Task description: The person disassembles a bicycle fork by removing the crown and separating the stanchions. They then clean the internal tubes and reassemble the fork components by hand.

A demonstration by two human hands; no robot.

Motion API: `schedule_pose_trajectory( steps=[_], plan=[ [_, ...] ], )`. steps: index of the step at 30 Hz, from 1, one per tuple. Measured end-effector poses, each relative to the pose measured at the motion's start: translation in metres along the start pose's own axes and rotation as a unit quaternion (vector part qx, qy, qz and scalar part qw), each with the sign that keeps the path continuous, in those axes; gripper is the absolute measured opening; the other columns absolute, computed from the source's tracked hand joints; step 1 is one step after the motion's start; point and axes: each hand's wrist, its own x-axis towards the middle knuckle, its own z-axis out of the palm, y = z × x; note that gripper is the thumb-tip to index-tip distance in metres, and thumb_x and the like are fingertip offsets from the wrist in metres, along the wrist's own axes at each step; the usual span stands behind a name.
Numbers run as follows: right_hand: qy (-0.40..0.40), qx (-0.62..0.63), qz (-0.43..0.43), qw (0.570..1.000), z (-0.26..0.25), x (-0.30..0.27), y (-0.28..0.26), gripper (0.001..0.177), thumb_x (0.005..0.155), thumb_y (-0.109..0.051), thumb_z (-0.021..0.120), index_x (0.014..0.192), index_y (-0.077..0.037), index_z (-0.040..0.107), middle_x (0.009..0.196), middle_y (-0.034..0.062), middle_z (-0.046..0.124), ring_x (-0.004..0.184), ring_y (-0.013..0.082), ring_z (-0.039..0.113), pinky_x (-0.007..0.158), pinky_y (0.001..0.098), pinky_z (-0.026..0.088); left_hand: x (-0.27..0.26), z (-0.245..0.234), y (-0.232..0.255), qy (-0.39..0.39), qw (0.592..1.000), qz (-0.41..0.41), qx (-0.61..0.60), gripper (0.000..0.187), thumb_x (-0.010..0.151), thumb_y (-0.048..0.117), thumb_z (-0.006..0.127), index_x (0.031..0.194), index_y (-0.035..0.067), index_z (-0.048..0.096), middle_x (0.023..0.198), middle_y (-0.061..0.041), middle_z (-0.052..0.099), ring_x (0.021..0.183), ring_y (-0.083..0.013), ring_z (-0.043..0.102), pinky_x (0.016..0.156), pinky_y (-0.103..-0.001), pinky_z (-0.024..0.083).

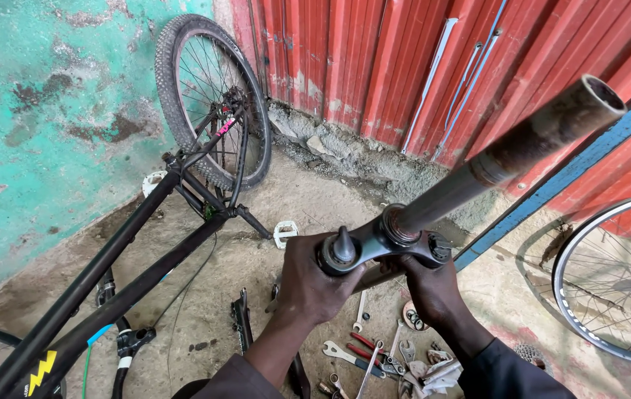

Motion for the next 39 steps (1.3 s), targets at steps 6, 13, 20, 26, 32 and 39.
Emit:
schedule_pose_trajectory(
  steps=[6,13,20,26,32,39],
  plan=[
    [-0.128,-0.224,-0.346,0.902,-0.042,0.042,0.011,0.080,0.078,-0.070,0.073,0.119,-0.003,0.054,0.109,0.0211,0.064,0.094,0.0341,0.068,0.078,0.0444,0.055,0.009,-0.018,-0.018,0.058,0.996,0.070,0.013,0.026,0.071,0.015,0.078,0.058,0.003,0.059,0.044,-0.014,0.056,0.039,-0.0214,0.053,0.044,-0.035,0.043],
    [-0.154,-0.276,-0.341,0.885,-0.055,0.040,-0.030,0.042,0.101,-0.045,0.047,0.112,-0.007,0.059,0.094,0.0085,0.068,0.066,0.0263,0.072,0.061,0.0365,0.058,0.013,-0.041,-0.016,0.062,0.993,0.083,0.062,0.030,0.069,0.019,0.078,0.058,0.002,0.056,0.046,-0.017,0.053,0.046,-0.0139,0.048,0.045,-0.032,0.042],
    [-0.237,-0.469,-0.323,0.787,-0.056,0.034,-0.052,0.032,0.105,-0.042,0.044,0.096,-0.014,0.057,0.076,0.0110,0.067,0.063,0.0417,0.069,0.056,0.0480,0.056,0.009,-0.037,0.000,0.007,0.990,0.037,0.134,0.023,0.071,0.015,0.075,0.055,0.008,0.061,0.045,-0.013,0.058,0.039,-0.0255,0.056,0.046,-0.029,0.045],
    [-0.238,-0.456,-0.322,0.795,-0.059,0.032,-0.047,0.032,0.106,-0.039,0.045,0.087,-0.015,0.056,0.070,0.0113,0.063,0.064,0.0439,0.065,0.055,0.0486,0.055,0.004,-0.032,0.006,0.003,0.990,0.027,0.136,0.024,0.073,0.017,0.074,0.055,0.010,0.060,0.046,-0.013,0.058,0.040,-0.0287,0.057,0.044,-0.030,0.044],
    [-0.239,-0.441,-0.316,0.805,-0.057,0.028,-0.052,0.038,0.103,-0.037,0.053,0.073,-0.013,0.052,0.062,0.0157,0.056,0.062,0.0484,0.059,0.050,0.0488,0.050,-0.005,-0.024,-0.005,0.006,0.991,0.025,0.128,0.025,0.073,0.014,0.072,0.054,0.010,0.058,0.047,-0.015,0.057,0.041,-0.0294,0.054,0.044,-0.031,0.042],
    [-0.157,-0.397,-0.225,0.876,-0.058,0.017,-0.011,0.033,0.101,-0.032,0.059,0.080,-0.007,0.061,0.067,0.0230,0.059,0.072,0.0566,0.059,0.058,0.0575,0.050,-0.005,-0.020,0.008,0.000,0.987,0.041,0.157,0.016,0.065,0.010,0.072,0.055,0.013,0.061,0.046,-0.011,0.060,0.039,-0.0253,0.054,0.042,-0.033,0.042]
  ],
)
